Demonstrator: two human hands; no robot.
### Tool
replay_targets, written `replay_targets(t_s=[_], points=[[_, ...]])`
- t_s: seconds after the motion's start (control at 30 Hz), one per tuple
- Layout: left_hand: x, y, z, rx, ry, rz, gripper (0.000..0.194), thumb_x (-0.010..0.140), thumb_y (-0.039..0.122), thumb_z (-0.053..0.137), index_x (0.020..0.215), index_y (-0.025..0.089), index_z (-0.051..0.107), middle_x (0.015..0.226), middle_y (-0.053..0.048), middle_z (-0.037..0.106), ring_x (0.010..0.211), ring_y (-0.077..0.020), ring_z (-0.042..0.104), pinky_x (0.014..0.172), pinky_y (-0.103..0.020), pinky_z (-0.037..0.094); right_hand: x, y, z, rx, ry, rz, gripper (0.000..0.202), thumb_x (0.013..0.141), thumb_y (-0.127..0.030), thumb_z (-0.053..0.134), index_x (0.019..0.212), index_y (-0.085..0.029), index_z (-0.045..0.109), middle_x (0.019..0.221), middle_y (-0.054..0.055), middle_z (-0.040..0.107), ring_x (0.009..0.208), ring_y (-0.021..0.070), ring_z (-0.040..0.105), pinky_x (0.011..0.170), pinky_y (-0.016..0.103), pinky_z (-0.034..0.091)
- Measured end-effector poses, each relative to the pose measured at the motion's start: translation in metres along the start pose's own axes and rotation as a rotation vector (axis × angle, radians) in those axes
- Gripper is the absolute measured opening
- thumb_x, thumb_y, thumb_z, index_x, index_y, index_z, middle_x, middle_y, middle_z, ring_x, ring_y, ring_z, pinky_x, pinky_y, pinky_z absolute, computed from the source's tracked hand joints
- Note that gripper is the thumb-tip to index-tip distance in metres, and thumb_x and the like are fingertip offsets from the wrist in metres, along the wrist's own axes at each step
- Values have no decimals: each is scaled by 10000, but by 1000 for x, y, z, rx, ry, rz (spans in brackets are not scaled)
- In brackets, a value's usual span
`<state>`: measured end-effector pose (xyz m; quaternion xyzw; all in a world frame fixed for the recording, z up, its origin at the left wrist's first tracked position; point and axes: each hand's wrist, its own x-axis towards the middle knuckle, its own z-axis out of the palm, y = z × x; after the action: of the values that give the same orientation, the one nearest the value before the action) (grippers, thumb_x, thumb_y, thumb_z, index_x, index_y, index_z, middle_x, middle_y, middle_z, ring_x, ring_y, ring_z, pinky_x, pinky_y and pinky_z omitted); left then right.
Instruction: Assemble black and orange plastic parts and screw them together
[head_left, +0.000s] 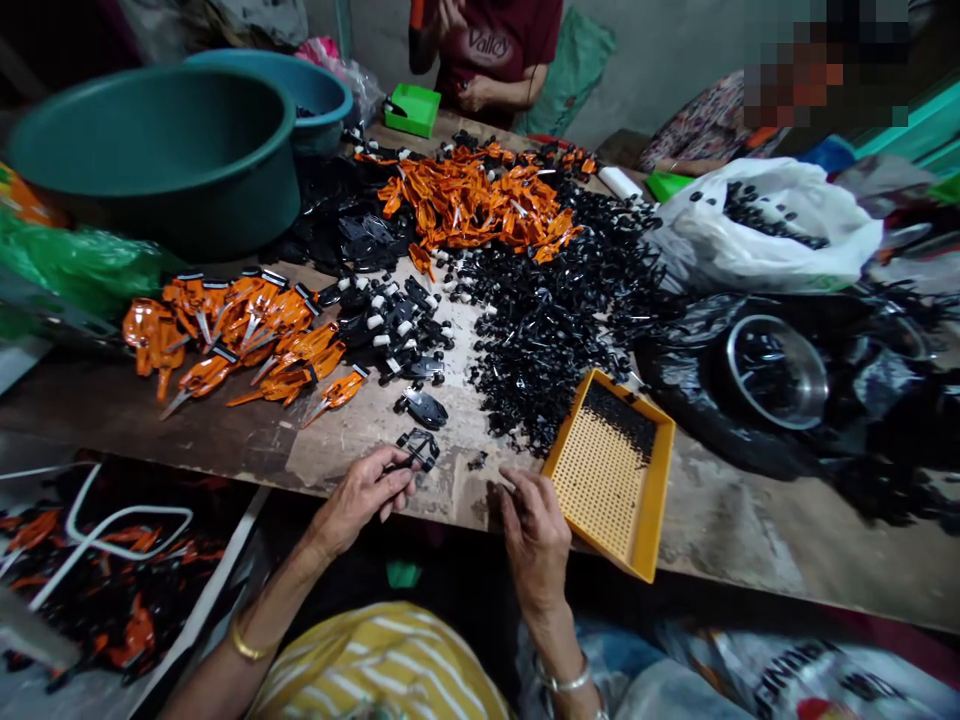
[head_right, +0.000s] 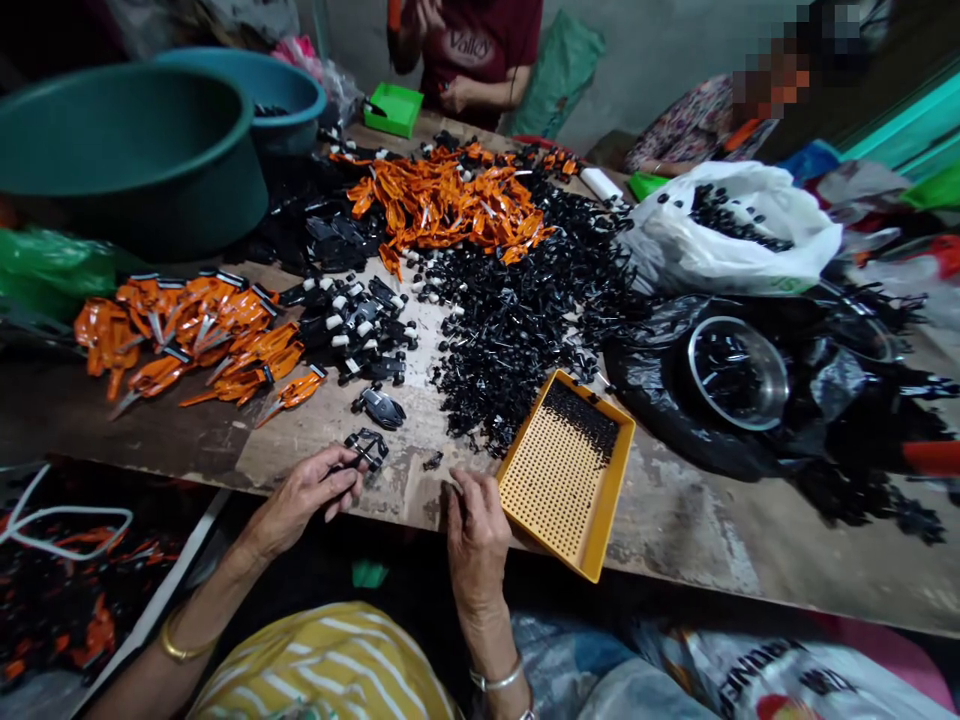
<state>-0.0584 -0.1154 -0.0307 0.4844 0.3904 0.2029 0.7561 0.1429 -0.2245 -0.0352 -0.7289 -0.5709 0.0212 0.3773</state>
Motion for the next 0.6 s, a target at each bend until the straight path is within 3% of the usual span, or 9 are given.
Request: replay_targets(t_s=[0.13, 0.3, 0.6], points=[[0, 0, 0, 8, 0, 0, 307, 835, 426, 579, 990, 162, 555, 743, 5, 583, 562, -70, 502, 437, -160, 347, 15, 4, 8, -59, -110, -56, 356, 931, -119, 376, 1250, -193, 516, 1199, 121, 559, 1079, 206, 555, 908, 369, 485], [-1, 1, 1, 7, 13, 0, 302, 833, 420, 578, 977, 156, 552, 743, 2, 583, 561, -70, 504, 439, -159, 347, 25, 6, 21, -164, -202, -45, 240, 919, -166, 431, 1060, -182, 625, 986, 104, 617, 898, 226, 567, 803, 384, 489], [1, 12, 8, 52, 7, -43, 349, 789, 445, 587, 945, 136, 542, 709, 2, 582, 514, -63, 476, 396, -155, 289, 25, -9, 7, 324, -194, 118, 144, 911, -283, 520, 1010, -204, 588, 929, 53, 592, 817, 170, 585, 725, 299, 499]])
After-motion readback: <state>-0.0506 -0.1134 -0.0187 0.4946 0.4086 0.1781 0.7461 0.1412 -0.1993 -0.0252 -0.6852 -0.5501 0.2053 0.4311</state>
